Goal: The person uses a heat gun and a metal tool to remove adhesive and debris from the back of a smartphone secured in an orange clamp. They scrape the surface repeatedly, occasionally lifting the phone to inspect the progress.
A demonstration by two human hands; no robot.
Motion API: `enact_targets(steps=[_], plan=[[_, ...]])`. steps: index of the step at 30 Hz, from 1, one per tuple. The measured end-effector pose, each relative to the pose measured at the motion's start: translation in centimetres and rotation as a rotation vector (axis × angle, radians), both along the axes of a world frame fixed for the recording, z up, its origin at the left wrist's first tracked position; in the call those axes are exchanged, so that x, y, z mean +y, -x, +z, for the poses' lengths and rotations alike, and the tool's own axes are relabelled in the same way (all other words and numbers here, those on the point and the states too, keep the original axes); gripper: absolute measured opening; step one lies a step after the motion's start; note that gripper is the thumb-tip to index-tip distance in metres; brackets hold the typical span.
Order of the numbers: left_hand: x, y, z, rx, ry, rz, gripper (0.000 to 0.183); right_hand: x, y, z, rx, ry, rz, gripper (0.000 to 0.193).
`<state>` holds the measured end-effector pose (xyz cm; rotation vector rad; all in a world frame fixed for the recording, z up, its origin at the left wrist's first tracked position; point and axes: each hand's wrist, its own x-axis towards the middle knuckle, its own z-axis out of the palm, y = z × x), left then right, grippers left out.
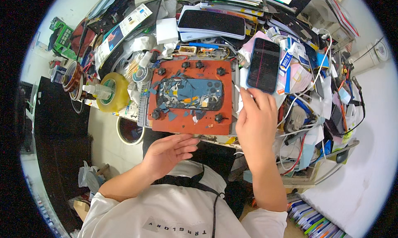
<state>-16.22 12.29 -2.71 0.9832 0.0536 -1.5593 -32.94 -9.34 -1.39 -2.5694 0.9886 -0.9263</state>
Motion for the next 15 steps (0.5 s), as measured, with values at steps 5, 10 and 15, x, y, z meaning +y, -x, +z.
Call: enact_targets(steps=[5,10,15], plan=[[1.5,2.0,2.1,-0.041,-0.034,0.236,0.056,0.9,0.6,0.8,-0.299,-0.798,0.083,0.032],[2.1,2.6,2.5,0.104,0.041,0.393,0.057,1.5,1.4,1.2,-0.292,-1.135,0.135,0.048],[2.8,1.7,2.1,0.201,0.158,0.339,0.058,0.6,1.1,2.3,-0.423,-1.417,0.063,0.049]])
